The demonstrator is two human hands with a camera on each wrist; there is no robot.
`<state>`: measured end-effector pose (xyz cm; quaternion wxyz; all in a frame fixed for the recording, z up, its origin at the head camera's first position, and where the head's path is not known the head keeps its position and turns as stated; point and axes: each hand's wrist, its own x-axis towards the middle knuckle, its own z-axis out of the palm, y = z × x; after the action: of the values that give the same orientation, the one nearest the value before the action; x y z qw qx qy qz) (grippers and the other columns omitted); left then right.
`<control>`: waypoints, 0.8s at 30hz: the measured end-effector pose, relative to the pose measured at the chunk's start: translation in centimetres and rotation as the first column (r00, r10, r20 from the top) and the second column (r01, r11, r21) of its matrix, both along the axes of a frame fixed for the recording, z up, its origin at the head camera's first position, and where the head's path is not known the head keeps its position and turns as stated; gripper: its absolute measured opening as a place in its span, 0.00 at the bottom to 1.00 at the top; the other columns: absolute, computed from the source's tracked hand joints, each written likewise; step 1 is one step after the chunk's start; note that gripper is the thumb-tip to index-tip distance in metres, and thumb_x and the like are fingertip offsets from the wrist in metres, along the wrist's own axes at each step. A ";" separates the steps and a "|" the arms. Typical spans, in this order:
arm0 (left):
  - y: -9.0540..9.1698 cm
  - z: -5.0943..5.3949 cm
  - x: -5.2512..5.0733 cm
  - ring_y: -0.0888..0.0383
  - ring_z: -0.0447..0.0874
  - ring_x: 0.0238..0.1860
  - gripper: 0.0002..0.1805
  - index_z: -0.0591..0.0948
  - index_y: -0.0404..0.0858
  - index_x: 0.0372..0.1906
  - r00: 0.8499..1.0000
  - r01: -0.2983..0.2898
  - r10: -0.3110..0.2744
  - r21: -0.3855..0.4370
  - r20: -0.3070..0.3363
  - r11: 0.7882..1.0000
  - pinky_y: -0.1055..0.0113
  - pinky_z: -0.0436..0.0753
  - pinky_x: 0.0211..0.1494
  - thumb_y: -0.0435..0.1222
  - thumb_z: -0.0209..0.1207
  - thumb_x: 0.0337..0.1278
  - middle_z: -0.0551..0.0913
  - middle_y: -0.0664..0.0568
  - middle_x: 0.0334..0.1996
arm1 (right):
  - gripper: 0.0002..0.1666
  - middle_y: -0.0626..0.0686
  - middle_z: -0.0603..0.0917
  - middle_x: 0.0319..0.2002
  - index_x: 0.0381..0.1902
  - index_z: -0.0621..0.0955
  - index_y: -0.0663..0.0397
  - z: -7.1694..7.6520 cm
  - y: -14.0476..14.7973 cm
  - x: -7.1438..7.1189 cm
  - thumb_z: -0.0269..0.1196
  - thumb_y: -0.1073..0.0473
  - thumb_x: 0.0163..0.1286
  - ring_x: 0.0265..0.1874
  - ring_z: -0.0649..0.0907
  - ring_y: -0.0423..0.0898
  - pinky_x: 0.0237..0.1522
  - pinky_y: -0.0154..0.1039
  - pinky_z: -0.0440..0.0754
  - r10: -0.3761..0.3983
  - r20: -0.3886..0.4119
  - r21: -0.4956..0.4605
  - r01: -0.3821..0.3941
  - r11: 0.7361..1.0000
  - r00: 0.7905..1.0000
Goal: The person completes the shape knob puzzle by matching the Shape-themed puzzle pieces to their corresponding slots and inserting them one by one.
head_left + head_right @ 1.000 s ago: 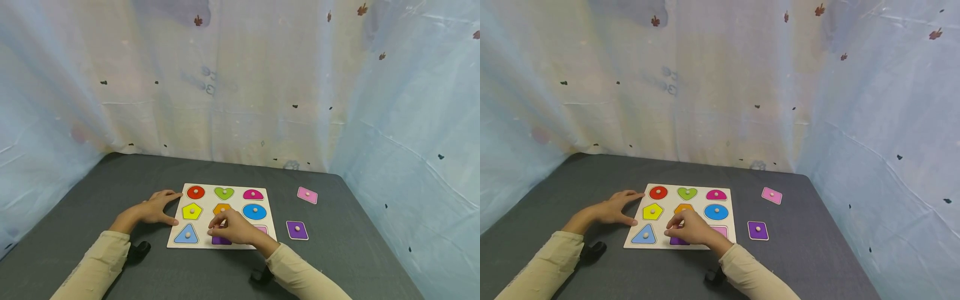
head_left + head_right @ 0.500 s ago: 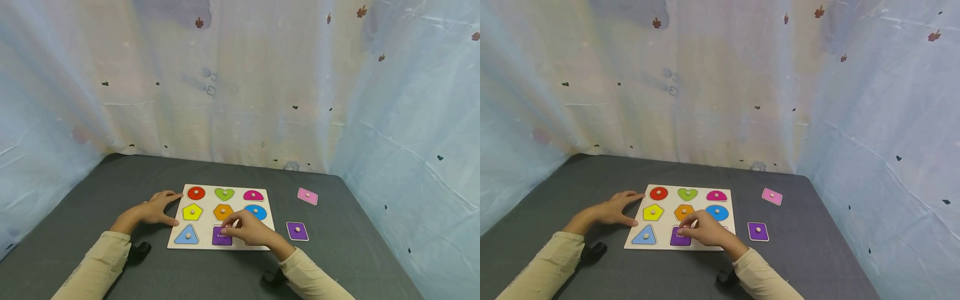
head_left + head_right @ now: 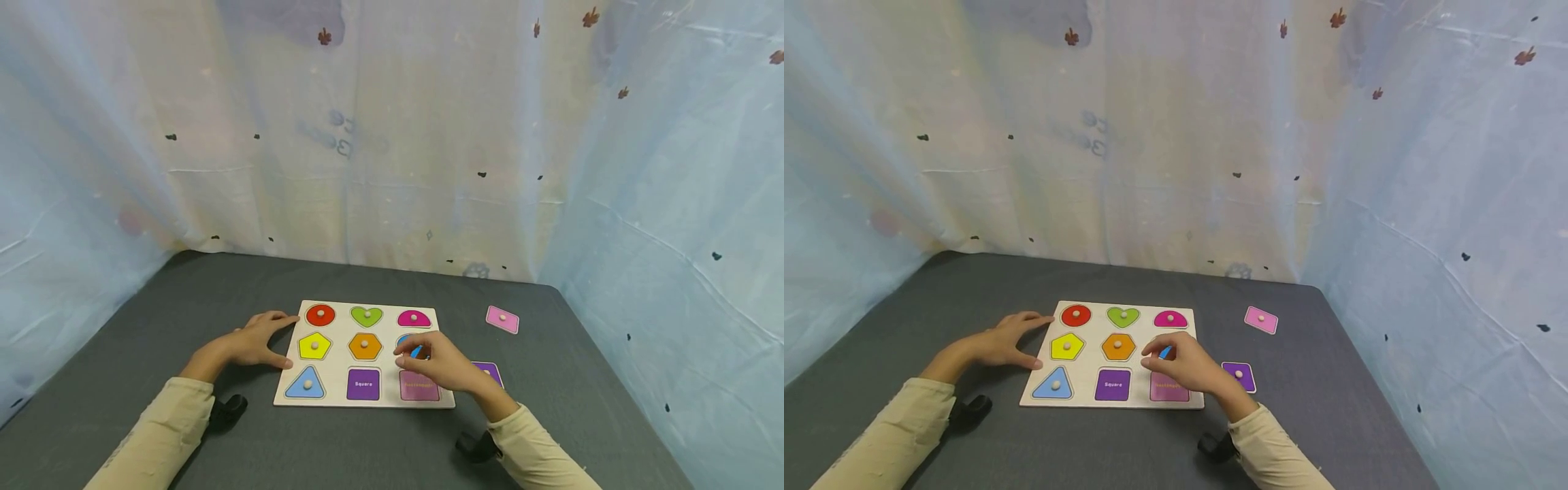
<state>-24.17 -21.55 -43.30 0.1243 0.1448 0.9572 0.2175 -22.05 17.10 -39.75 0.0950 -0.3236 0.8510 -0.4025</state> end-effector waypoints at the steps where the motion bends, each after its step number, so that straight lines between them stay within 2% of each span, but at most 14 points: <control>1: 0.0 0.0 0.0 0.26 0.54 0.72 0.56 0.61 0.39 0.78 1.000 0.000 0.000 0.001 0.001 1.000 0.15 0.54 0.62 0.55 0.75 0.46 0.59 0.31 0.73 | 0.16 0.57 0.87 0.40 0.49 0.86 0.64 0.1 0.4 0.0 0.65 0.57 0.71 0.28 0.82 0.49 0.32 0.31 0.80 -0.005 0.001 -0.002 0.005 1.000 1.000; 7: 0.1 0.2 0.1 0.26 0.55 0.71 0.55 0.62 0.39 0.78 1.000 0.003 -0.003 0.005 -0.001 1.000 0.15 0.54 0.62 0.53 0.75 0.47 0.60 0.31 0.72 | 0.16 0.58 0.86 0.39 0.49 0.86 0.65 0.3 2.7 -0.1 0.65 0.58 0.72 0.25 0.81 0.50 0.28 0.31 0.78 -0.039 -0.005 -0.015 0.038 0.999 0.999; 14: 0.1 0.0 0.0 0.26 0.55 0.71 0.55 0.62 0.39 0.78 1.000 -0.001 0.001 0.003 -0.004 1.000 0.15 0.54 0.62 0.54 0.75 0.46 0.60 0.31 0.72 | 0.16 0.59 0.86 0.38 0.50 0.85 0.67 0.3 5.4 0.0 0.64 0.59 0.73 0.24 0.78 0.40 0.27 0.31 0.77 -0.081 -0.016 -0.020 0.081 0.997 0.997; 20: 0.1 -0.3 -0.3 0.27 0.55 0.72 0.56 0.62 0.40 0.78 1.000 -0.008 0.008 -0.001 -0.003 1.000 0.15 0.54 0.63 0.55 0.75 0.46 0.60 0.31 0.73 | 0.17 0.60 0.87 0.42 0.51 0.84 0.68 0.1 7.8 -0.2 0.63 0.59 0.73 0.26 0.82 0.45 0.34 0.35 0.84 -0.109 -0.031 -0.007 0.109 0.994 0.994; 24: 0.1 -0.3 -0.2 0.27 0.55 0.71 0.56 0.62 0.40 0.78 1.000 -0.011 0.011 -0.010 -0.003 1.000 0.15 0.54 0.62 0.55 0.75 0.46 0.60 0.32 0.73 | 0.18 0.62 0.86 0.43 0.52 0.84 0.67 -0.2 9.1 -0.2 0.63 0.57 0.74 0.22 0.79 0.41 0.27 0.34 0.81 -0.141 -0.011 0.003 0.141 0.990 0.990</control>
<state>-24.38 -21.48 -43.62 0.1224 0.1391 0.9592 0.2134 -22.26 26.22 -39.96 0.0624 -0.2648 0.8730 -0.4047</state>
